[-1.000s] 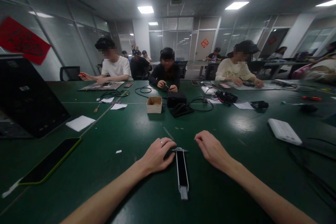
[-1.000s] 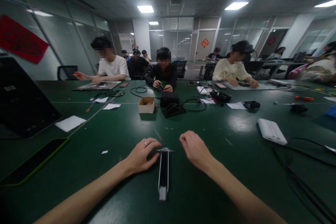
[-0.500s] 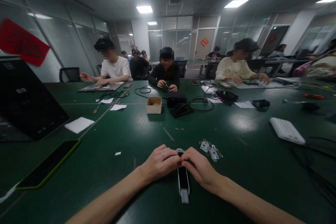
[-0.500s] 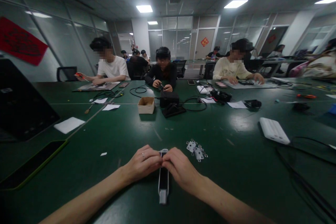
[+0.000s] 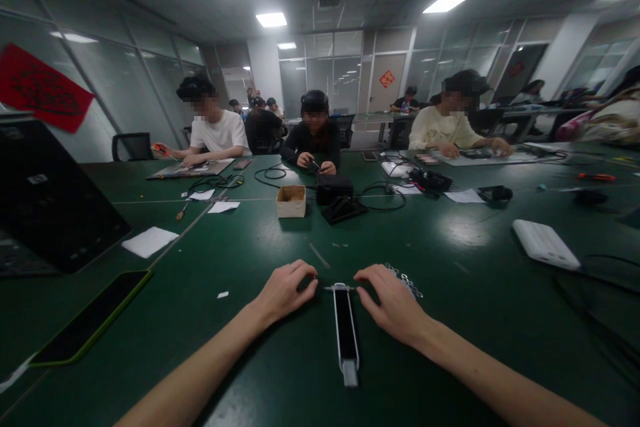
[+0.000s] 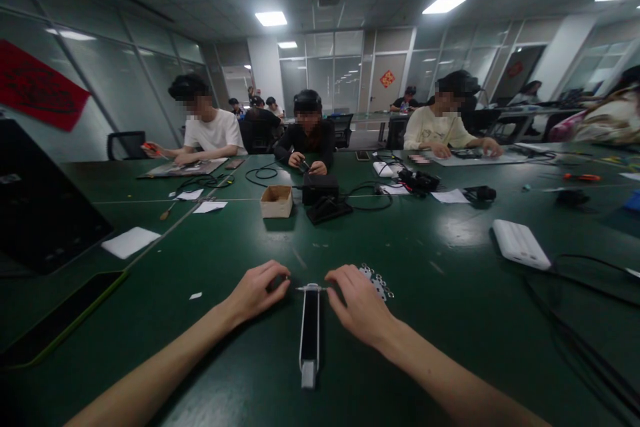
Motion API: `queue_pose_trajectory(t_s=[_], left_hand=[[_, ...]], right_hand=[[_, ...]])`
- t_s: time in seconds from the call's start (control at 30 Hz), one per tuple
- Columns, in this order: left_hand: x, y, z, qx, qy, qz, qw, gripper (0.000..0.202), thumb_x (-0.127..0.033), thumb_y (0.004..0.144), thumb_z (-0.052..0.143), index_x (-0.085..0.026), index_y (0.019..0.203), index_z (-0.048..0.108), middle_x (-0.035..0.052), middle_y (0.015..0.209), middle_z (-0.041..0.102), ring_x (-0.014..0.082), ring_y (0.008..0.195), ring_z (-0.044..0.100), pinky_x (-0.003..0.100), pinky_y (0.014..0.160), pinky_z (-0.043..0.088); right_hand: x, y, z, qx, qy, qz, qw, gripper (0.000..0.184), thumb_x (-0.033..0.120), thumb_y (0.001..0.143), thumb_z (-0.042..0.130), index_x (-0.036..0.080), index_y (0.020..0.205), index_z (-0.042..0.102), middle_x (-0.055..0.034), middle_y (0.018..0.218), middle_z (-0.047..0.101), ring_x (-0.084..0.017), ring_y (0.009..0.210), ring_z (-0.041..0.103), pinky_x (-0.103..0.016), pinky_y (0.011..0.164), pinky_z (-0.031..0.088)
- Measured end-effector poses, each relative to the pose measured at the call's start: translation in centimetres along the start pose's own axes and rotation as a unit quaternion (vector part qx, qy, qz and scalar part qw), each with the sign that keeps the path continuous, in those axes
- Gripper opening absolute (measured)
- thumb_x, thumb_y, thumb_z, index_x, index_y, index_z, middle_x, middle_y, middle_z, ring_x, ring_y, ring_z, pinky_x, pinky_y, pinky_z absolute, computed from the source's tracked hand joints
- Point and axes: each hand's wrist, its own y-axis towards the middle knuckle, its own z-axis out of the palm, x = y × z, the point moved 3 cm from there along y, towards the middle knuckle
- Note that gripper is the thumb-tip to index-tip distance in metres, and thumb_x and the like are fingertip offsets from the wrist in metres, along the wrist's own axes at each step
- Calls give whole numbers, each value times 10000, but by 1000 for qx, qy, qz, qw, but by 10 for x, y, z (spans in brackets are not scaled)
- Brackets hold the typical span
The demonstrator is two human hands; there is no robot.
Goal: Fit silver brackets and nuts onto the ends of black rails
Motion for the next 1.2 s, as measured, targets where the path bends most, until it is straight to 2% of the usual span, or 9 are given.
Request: queue_pose_trajectory(t_s=[0.13,0.37,0.7,0.97,1.1,1.2], left_hand=[[2,1,2,74,-17,-19,997,89,-193,820,563,-159,897,593,26,829,634,132,663,598,227,608,484],[-1,2,9,123,-21,-4,992,103,-191,836,575,-168,932,601,21,857,656,142,745,625,222,674,483],[-4,1,12,133,-35,12,990,132,-228,910,536,-165,996,612,38,912,663,154,787,634,236,702,487],[-16,1,16,126,-53,-62,989,173,-266,951,488,-180,1004,629,25,908,666,140,775,639,224,697,494],[-16,2,17,131,-33,-55,989,173,-260,951,489,-178,1028,619,33,935,662,155,793,642,247,710,502],[-15,2,17,130,-22,-58,990,161,-261,937,513,-185,1049,600,30,958,642,154,792,634,248,700,501]], right_hand=[[-3,-1,5,18,-25,30,999,206,161,860,511,159,1050,591,-88,993,606,-220,885,581,-374,754,520],[3,2,5,26,-53,17,998,128,145,874,491,166,919,609,-73,895,608,-199,809,563,-345,701,500],[-3,0,10,30,-33,7,999,143,181,919,464,160,945,604,-70,905,611,-188,813,560,-343,714,486],[1,0,10,25,-30,-9,999,142,162,914,462,161,924,604,-70,887,615,-183,794,562,-324,691,485],[3,3,2,18,-61,-30,998,138,178,902,488,160,948,616,-75,904,626,-193,817,567,-332,711,485],[-10,7,-16,-4,-110,-38,993,169,194,907,479,145,987,620,-94,943,635,-209,859,570,-352,742,478]])
